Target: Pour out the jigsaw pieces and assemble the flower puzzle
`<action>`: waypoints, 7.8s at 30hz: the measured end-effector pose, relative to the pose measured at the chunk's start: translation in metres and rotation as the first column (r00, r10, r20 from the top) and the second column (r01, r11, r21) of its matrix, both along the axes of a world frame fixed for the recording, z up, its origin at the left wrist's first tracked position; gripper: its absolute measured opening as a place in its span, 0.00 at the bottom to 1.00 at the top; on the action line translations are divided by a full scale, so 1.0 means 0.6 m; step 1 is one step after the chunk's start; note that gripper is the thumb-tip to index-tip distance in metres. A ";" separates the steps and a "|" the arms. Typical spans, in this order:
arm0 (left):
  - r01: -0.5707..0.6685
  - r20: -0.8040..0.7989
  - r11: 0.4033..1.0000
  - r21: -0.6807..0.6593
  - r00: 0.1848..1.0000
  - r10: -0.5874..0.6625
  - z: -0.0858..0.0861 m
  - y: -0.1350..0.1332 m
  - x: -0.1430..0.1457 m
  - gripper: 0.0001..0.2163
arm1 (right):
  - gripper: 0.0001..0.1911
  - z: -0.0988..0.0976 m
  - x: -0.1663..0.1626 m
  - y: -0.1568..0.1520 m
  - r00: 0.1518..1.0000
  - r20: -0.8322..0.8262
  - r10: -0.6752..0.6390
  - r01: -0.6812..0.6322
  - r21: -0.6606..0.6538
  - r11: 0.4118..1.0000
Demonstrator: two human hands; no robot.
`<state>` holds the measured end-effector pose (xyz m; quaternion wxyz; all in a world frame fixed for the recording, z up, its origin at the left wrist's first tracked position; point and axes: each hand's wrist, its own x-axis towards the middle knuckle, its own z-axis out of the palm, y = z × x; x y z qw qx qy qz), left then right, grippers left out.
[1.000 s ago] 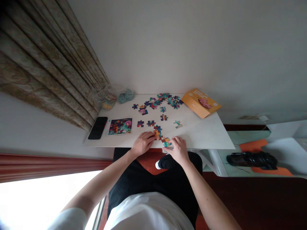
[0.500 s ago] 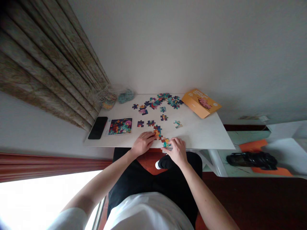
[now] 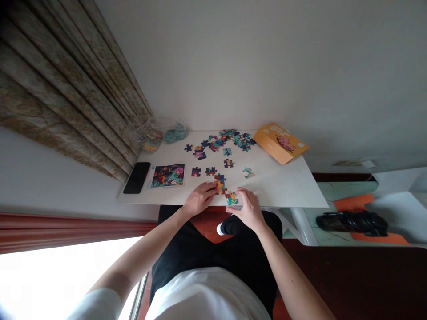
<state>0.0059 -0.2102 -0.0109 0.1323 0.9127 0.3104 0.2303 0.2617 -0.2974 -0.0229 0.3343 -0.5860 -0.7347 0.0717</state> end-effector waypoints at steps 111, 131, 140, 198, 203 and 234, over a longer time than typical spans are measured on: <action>0.107 -0.184 0.994 0.003 0.977 -0.105 0.023 -0.001 0.005 0.22 | 0.12 0.003 0.042 0.086 0.977 -0.094 -0.191 0.196 0.056 0.979; 0.097 -0.164 0.995 0.036 0.982 -0.090 0.025 -0.006 0.006 0.26 | 0.16 0.002 0.017 0.228 0.979 0.007 -0.205 0.205 0.011 0.979; 0.088 -0.221 0.995 0.043 0.972 -0.077 0.030 -0.005 0.011 0.26 | 0.29 -0.020 -0.001 0.289 0.996 0.009 -0.087 0.087 -0.170 0.982; 0.027 -0.221 0.999 -0.032 0.975 -0.034 0.022 -0.002 0.014 0.23 | 0.18 -0.004 0.053 0.209 0.978 -0.207 -0.001 -0.056 -0.267 0.962; 0.031 -0.219 0.999 -0.024 0.975 -0.036 0.019 -0.001 0.014 0.23 | 0.16 -0.009 0.044 0.215 0.969 -0.247 0.016 -0.080 -0.252 0.964; -0.029 0.024 0.998 -0.053 0.999 0.030 0.022 -0.004 0.003 0.21 | 0.10 -0.006 0.021 0.175 0.966 -0.205 -0.158 0.181 0.097 0.979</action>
